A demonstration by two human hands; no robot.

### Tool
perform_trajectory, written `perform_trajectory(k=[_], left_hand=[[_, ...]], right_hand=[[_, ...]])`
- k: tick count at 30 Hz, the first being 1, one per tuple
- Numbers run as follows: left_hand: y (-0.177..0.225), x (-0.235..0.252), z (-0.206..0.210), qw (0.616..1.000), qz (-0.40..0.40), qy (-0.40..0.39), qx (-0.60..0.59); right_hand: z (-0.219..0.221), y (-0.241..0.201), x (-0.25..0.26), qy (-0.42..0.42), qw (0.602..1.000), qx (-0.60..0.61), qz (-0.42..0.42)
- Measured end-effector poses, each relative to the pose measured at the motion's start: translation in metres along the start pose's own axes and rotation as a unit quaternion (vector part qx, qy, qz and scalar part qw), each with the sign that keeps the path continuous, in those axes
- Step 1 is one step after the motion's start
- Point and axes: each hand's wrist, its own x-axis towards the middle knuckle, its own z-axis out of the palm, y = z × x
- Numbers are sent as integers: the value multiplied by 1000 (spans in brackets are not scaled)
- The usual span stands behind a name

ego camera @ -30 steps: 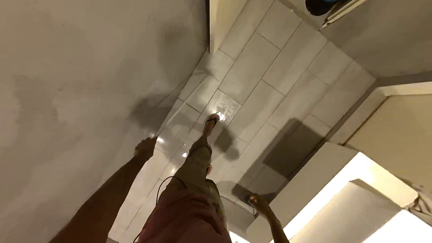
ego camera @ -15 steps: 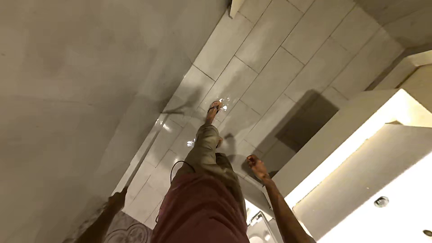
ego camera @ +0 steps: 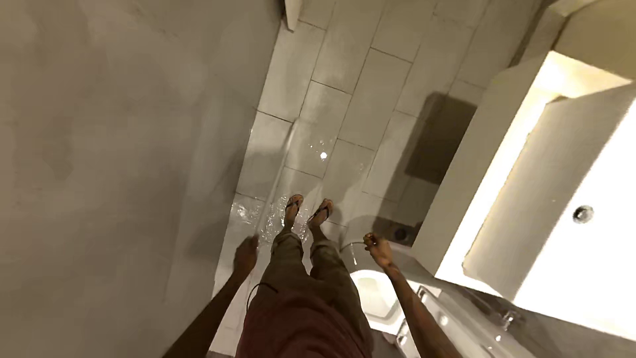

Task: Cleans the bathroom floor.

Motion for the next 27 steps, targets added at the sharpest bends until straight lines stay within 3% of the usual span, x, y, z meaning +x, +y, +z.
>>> perform_trajectory(k=[5,8,9,11,13,16,21,27], left_hand=[[207,151,-33,982,150,-30,108],[307,177,-52,975,166,-20,148],[330,178,-57,972,171,-20,161],[333,177,-62,959,178,-25,219],[288,176,-73,935,195,-27,295],[157,170,-101,909,195,-23,368],[-62,110,-123,948,11,-2,317],[-275,16,-99,942,-105,-35,318]], right_hand=[[67,2,-59,46,990,132,-18],[121,30,-88,73,983,167,18],[139,47,-94,76,982,169,40],[176,85,-110,50,984,148,88],[203,121,-130,3,986,109,124],[218,158,-148,-32,986,85,138],[217,173,-167,52,985,130,105],[228,179,-174,67,984,160,38]])
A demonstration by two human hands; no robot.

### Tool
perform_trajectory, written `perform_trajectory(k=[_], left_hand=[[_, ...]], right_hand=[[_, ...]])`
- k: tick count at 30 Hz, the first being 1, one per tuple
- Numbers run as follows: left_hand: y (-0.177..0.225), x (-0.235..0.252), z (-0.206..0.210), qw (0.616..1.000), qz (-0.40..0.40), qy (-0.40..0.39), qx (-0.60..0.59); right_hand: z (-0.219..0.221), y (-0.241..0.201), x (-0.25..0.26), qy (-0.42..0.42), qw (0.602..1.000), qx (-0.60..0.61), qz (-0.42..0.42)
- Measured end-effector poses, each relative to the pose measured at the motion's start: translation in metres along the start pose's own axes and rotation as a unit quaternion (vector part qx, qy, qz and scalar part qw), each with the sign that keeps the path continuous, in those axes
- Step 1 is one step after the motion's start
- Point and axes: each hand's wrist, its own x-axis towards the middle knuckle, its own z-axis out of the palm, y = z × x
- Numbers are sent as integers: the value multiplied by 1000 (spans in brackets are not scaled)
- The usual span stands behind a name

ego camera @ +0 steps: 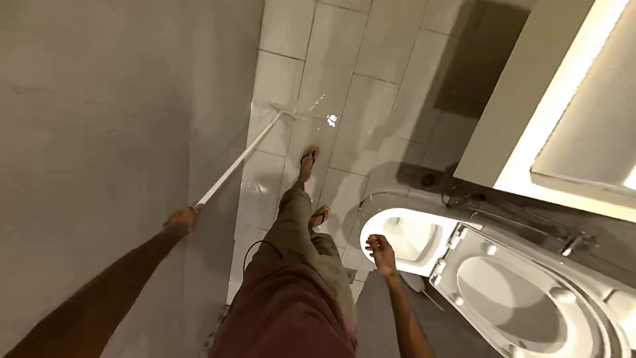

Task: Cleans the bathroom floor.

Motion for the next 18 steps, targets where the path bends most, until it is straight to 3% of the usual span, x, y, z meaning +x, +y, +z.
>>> perform_trajectory(k=[3,6,9,12,15,18], left_hand=[[-66,-32,84,998,-45,-23,-35],[-118,-71,170,997,-39,-45,-46],[-132,-126,239,989,-66,-125,-50],[-170,-155,330,983,-84,-126,-107],[-171,-190,351,960,-124,-210,-139],[-174,-208,343,946,-176,-198,-187]], right_hand=[[10,30,-7,-21,1000,-17,-16],[19,70,-11,-38,998,-54,-10],[26,108,-23,-57,993,-97,21],[32,140,-43,-89,986,-129,53],[38,154,-55,-122,977,-167,61],[45,143,-49,-158,967,-186,67]])
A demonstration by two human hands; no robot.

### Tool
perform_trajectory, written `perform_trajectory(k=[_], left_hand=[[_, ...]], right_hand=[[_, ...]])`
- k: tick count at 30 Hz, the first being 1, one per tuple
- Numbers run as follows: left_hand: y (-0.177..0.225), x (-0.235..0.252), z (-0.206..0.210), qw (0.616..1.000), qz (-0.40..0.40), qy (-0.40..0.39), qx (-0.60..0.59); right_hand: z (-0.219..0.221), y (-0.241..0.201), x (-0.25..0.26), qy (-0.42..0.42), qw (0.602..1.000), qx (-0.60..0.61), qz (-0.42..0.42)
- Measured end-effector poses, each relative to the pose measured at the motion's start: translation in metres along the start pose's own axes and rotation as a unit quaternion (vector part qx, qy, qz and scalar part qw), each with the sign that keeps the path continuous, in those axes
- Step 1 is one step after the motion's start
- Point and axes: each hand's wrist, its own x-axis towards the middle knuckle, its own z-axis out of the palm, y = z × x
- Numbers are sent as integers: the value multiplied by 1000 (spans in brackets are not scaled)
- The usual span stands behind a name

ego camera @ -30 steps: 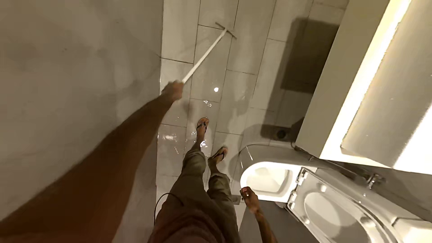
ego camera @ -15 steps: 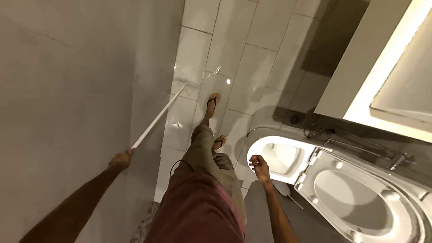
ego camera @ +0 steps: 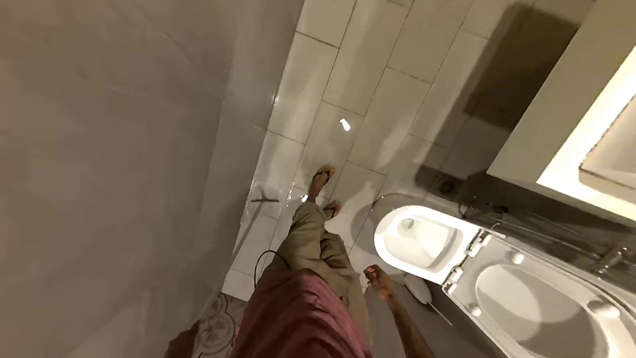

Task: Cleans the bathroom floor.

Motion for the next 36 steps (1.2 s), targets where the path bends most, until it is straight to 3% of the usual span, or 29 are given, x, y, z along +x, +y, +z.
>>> perform_trajectory(k=[3,5,7,10,14,17,19,21,25,30,36], left_hand=[[8,2,-25,996,53,73,-15],[54,10,-54,978,147,148,-12],[161,1,-98,953,238,186,-29],[369,-34,-163,915,354,190,-31],[622,-91,-210,852,480,208,30],[740,-179,-226,867,469,169,-12],[769,-210,-222,884,440,162,4],[753,-201,-218,868,439,209,97],[623,-88,-200,839,408,270,239],[416,-21,-160,912,259,244,202],[218,14,-72,956,151,188,166]], right_hand=[[-9,-31,14,27,999,23,-19],[-19,-66,22,58,996,61,-26],[-31,-107,31,81,990,112,-39],[-42,-155,33,99,975,187,-71],[-47,-175,24,112,963,218,-109],[-42,-153,23,126,961,227,-99],[-32,-121,25,143,959,236,-71],[-17,-84,32,151,956,248,-40],[12,-9,22,134,963,235,4],[33,45,0,104,967,229,26],[35,83,7,92,973,209,-28]])
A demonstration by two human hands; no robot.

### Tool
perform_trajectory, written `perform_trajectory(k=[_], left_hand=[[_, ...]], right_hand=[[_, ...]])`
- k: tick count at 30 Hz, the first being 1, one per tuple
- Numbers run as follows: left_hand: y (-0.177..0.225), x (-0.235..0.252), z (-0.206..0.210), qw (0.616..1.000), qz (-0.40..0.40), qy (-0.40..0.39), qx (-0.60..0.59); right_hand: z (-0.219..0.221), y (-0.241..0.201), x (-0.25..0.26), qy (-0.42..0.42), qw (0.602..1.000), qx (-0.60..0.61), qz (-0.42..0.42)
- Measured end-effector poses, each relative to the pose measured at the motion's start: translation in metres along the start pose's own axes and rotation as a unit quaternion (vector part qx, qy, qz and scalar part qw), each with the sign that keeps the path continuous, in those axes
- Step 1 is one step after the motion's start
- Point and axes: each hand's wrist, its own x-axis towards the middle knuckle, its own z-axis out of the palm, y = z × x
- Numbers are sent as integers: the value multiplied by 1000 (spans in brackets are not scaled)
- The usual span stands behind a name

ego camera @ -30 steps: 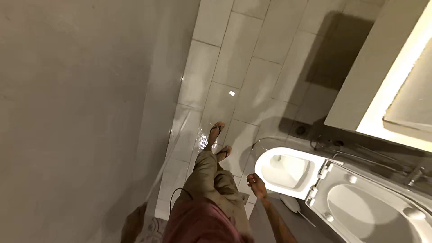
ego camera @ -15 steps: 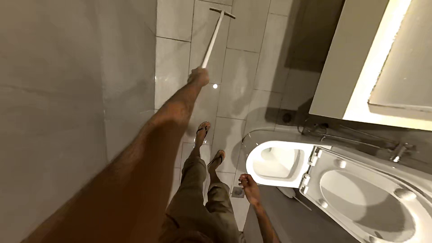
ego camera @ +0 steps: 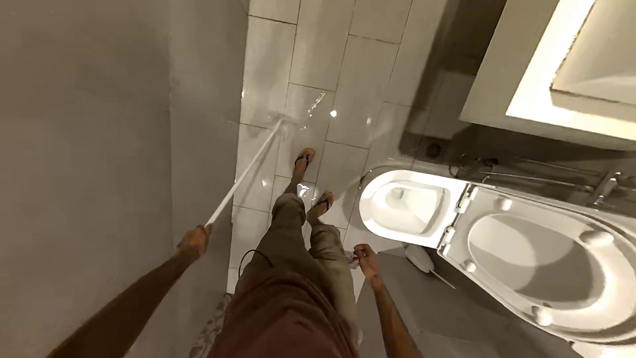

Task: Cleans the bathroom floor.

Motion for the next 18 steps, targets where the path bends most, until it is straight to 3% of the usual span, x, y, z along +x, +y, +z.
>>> perform_trajectory(k=[7,11,15,18], left_hand=[[-129,-98,169,992,-36,-119,0],[-166,-125,229,980,-128,-106,-107],[-156,-112,220,980,-76,-13,-184],[-81,-56,138,975,16,38,-220]], right_hand=[[-22,-9,3,14,1000,-15,-21],[-17,-4,0,-12,999,-28,-10],[1,-2,-6,-18,998,-54,-1],[16,-8,-12,-20,998,-67,6]])
